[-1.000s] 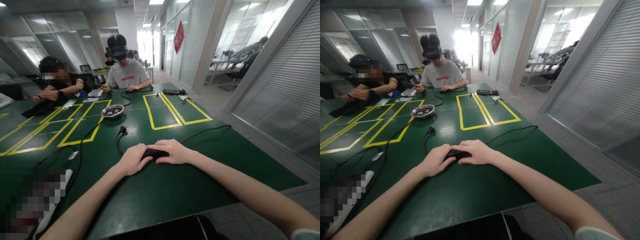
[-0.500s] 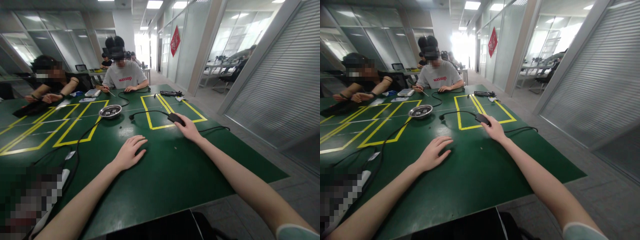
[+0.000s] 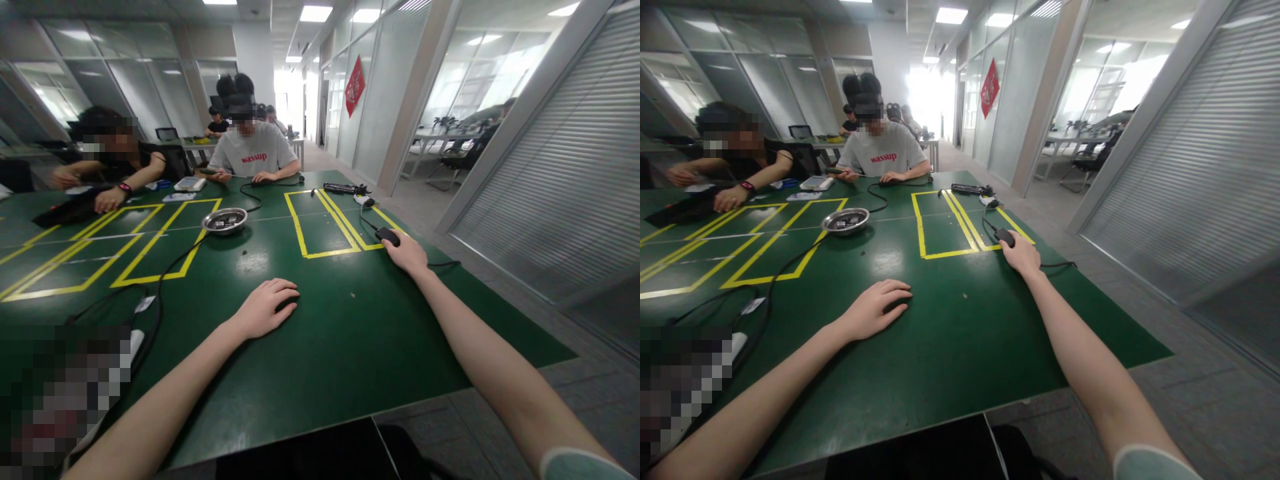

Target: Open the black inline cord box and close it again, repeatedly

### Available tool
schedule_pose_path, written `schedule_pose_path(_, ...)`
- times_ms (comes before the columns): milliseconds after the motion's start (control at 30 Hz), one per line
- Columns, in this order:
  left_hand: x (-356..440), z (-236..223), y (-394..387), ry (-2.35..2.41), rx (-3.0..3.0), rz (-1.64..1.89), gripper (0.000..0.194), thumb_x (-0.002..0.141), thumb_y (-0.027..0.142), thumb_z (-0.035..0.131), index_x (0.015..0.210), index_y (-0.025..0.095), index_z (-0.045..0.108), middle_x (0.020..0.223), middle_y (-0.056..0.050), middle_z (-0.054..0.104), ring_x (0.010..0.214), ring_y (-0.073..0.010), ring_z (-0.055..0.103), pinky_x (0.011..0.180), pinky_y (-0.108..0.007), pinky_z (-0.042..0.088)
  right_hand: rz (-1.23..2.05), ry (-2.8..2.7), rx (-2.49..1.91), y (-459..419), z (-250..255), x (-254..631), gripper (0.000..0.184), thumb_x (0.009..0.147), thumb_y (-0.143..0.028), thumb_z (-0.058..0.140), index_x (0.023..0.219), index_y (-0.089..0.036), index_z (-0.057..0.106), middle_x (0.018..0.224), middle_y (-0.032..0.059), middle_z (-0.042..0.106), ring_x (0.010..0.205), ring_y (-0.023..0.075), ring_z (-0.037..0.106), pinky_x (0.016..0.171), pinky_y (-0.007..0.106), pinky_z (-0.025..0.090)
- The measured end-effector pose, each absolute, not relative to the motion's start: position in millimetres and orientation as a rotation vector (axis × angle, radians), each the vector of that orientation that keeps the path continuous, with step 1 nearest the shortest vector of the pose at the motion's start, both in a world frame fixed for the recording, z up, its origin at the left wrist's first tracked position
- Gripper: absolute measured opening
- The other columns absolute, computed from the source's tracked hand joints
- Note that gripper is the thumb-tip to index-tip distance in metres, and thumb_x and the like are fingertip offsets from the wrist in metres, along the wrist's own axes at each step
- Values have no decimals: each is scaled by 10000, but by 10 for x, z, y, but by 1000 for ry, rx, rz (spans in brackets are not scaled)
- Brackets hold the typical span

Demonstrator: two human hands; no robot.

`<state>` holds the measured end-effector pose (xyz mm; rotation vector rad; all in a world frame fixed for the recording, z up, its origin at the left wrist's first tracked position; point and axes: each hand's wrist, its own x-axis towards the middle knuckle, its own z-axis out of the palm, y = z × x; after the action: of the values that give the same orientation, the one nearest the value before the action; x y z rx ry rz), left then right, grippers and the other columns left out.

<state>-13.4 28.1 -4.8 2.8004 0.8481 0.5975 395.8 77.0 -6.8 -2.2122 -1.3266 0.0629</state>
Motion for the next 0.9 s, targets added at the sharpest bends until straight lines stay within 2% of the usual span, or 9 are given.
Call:
schedule_pose_path(233,-130,-44,282,852,2797,580,224,1022,269,565,1178,195,707,1286,-115,699,1209,-267,646,1049,-465,529,-98,-1150,-2178,744,-88,4003,561,957,-464,533,1467,-239,591,1246,163,710,1108,364,682,940,489,543)
schedule_pose_path(367,-132,-37,276,854,2786,578,226,1022,277,567,1186,204,704,1297,-111,696,1219,-267,641,1054,-468,528,-33,-1254,-2228,785,-137,4029,539,921,-462,586,1400,-223,650,1262,171,700,1101,364,681,920,479,554)
schedule_pose_path(533,-135,-36,270,867,2789,566,231,1023,280,558,1187,210,705,1298,-111,695,1213,-268,644,1053,-470,528,-52,-1365,-2235,811,-183,4050,627,846,-464,659,1424,-222,635,1347,153,630,1083,345,693,892,446,572)
schedule_pose_path(700,-140,-35,265,858,2781,582,225,1025,287,555,1182,227,704,1292,-99,698,1211,-260,643,1056,-465,525,-64,-1491,-2077,847,-233,4082,549,809,-365,667,1334,-211,704,1248,126,691,1090,314,685,905,401,568)
schedule_pose_path(900,-137,-28,264,860,2785,578,228,1026,290,554,1181,212,702,1291,-110,699,1202,-266,647,1053,-474,526,61,-1304,-2044,889,-206,4054,540,917,-444,582,1385,-184,659,1221,142,746,1120,331,687,938,427,538)
